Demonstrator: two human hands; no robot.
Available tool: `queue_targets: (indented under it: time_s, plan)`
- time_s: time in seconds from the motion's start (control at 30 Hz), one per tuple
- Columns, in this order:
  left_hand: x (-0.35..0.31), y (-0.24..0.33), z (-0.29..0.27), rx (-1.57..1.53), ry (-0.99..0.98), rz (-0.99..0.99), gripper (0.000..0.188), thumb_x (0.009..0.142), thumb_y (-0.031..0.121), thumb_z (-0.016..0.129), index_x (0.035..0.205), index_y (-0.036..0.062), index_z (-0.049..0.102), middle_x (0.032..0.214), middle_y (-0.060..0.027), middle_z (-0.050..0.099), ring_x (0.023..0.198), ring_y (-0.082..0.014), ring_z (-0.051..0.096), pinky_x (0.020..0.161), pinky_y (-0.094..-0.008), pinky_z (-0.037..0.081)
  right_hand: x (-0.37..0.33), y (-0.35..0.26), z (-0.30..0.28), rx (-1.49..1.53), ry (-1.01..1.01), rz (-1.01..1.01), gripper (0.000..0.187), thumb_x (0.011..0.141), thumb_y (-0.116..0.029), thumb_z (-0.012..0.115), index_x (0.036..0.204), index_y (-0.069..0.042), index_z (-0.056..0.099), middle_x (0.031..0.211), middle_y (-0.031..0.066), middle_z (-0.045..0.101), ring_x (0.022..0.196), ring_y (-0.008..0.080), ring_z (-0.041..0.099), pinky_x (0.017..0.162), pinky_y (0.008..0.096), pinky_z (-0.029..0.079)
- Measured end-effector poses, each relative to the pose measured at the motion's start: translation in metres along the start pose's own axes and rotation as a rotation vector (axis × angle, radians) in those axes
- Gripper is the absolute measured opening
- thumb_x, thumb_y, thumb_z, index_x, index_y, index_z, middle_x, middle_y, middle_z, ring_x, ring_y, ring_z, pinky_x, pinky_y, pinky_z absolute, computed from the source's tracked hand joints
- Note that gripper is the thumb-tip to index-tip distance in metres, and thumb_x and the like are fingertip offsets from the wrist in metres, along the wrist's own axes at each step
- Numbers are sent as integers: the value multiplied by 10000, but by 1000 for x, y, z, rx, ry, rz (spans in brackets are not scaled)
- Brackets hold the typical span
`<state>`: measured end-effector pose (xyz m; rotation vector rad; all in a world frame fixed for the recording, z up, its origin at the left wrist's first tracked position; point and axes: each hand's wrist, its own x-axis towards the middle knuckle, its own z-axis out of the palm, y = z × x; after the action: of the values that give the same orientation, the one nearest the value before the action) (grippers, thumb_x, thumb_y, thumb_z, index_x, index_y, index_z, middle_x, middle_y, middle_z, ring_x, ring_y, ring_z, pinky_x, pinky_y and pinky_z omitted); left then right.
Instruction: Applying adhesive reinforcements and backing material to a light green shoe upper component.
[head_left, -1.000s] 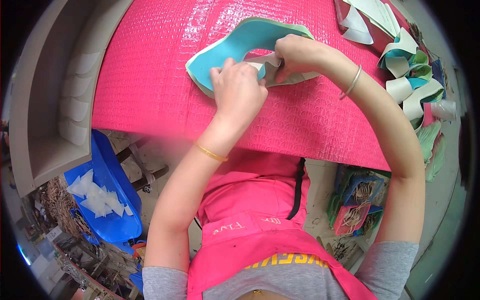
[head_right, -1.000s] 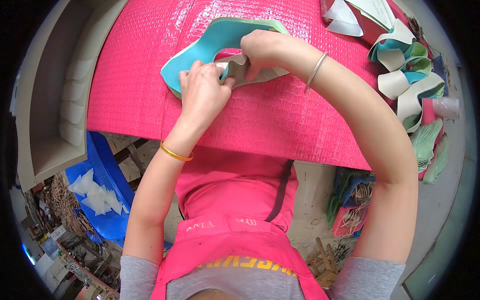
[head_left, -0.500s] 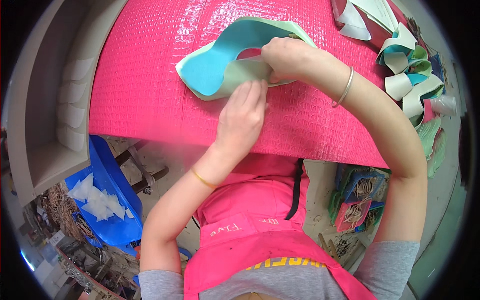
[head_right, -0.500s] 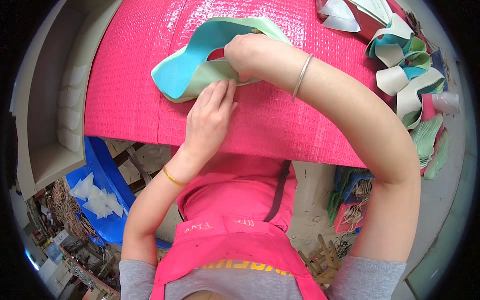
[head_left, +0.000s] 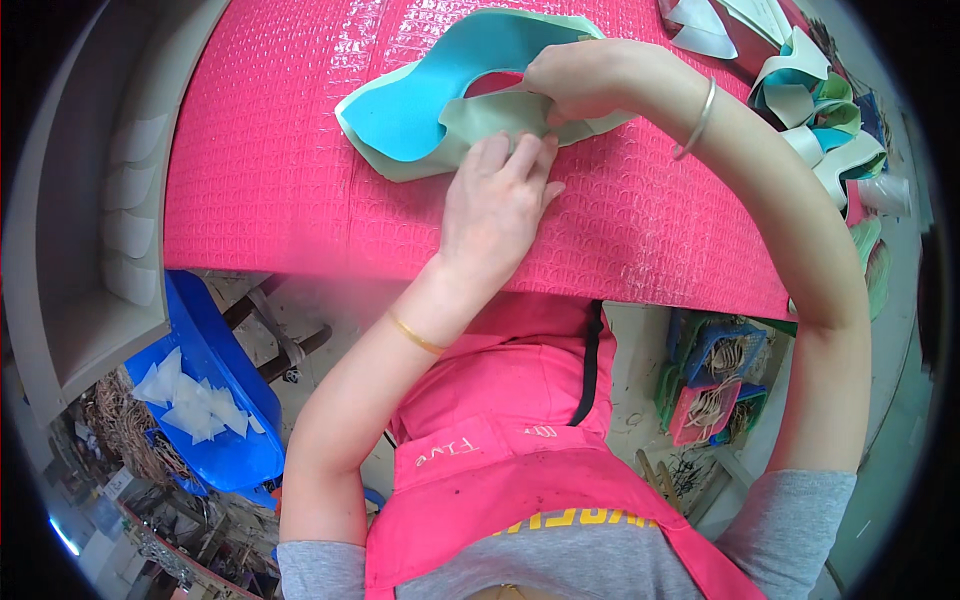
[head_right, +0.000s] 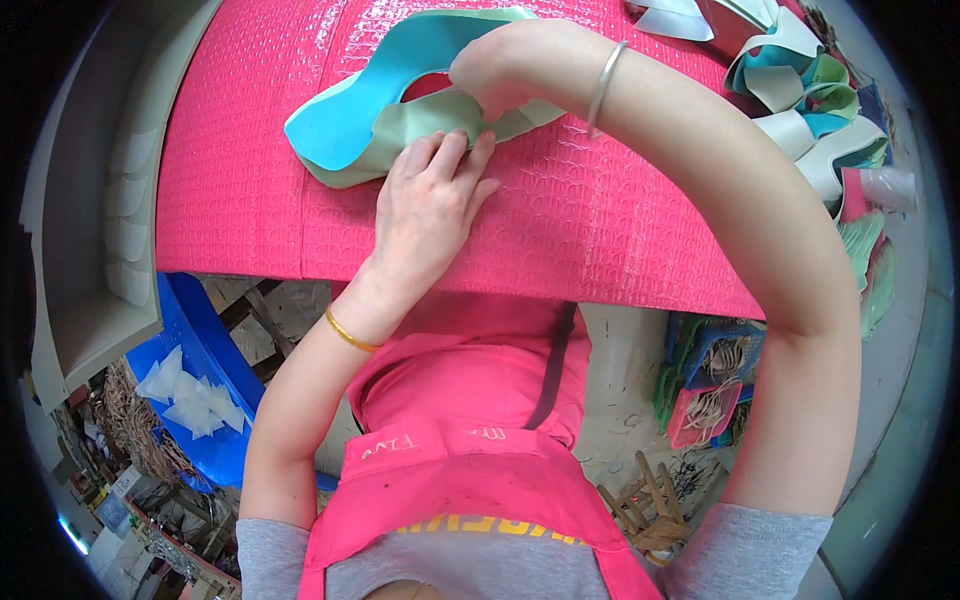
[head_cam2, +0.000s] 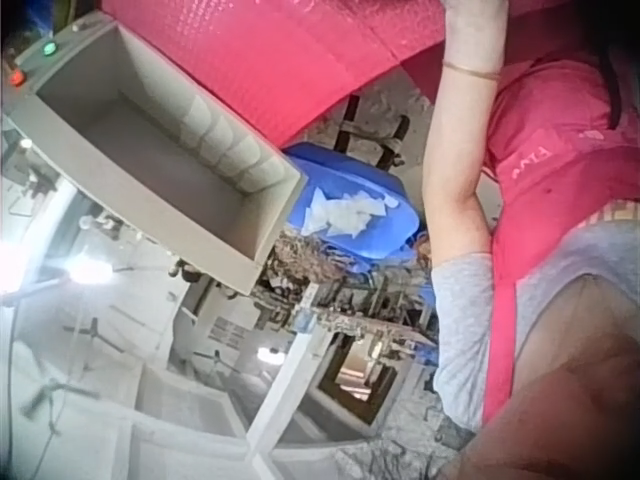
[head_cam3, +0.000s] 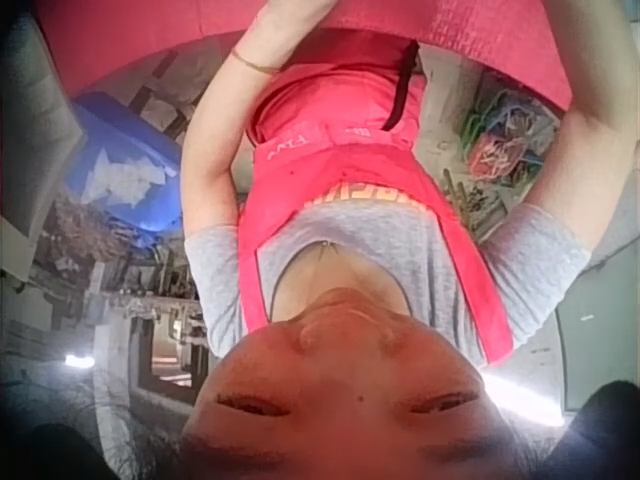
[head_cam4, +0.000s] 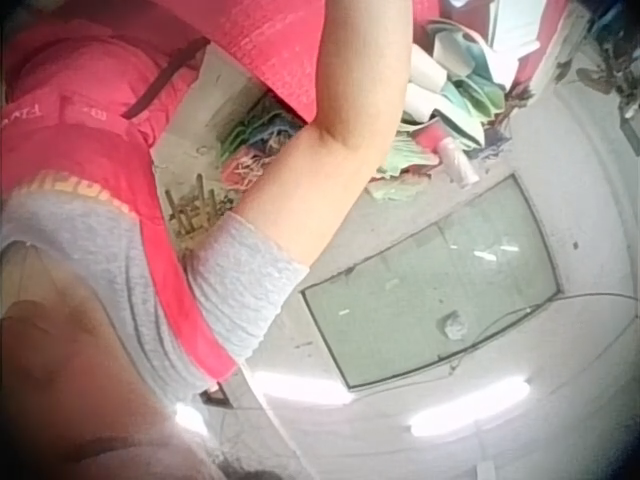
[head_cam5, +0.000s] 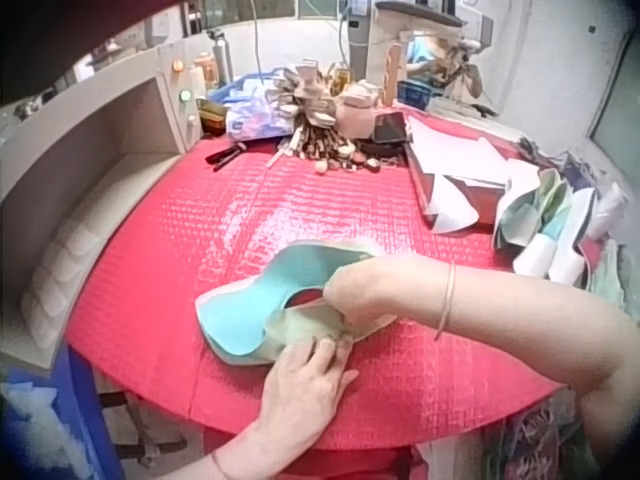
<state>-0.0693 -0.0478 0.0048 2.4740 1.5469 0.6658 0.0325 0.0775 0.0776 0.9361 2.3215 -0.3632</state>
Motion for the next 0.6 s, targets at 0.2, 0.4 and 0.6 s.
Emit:
queue_targets:
  time_s: [0.2, 0.4, 0.6]
  plan:
    - [1, -1, 8, -43, 152, 58, 414, 708, 157, 628, 1099, 52, 544, 975, -89, 479, 920, -244, 458, 791, -348, 412, 1, 1, 5, -53, 25, 26, 237, 685, -141, 640, 888, -21, 621, 819, 159, 621, 757, 299, 608, 675, 375, 489]
    - [8, 5, 17, -110, 192, 71, 403, 711, 149, 624, 1096, 58, 546, 997, -87, 477, 944, -251, 451, 817, -362, 401, 0, 12, 10, -146, 45, -122, 217, 680, -131, 641, 851, -3, 600, 802, 159, 623, 733, 289, 616, 622, 366, 505]
    - [20, 22, 28, 97, 233, 51, 411, 718, 149, 613, 1104, 34, 532, 1018, -81, 477, 957, -247, 449, 858, -367, 374, 0, 19, 21, -416, 60, -129, 271, 672, -139, 646, 897, -10, 566, 728, 150, 621, 688, 294, 623, 584, 363, 512]
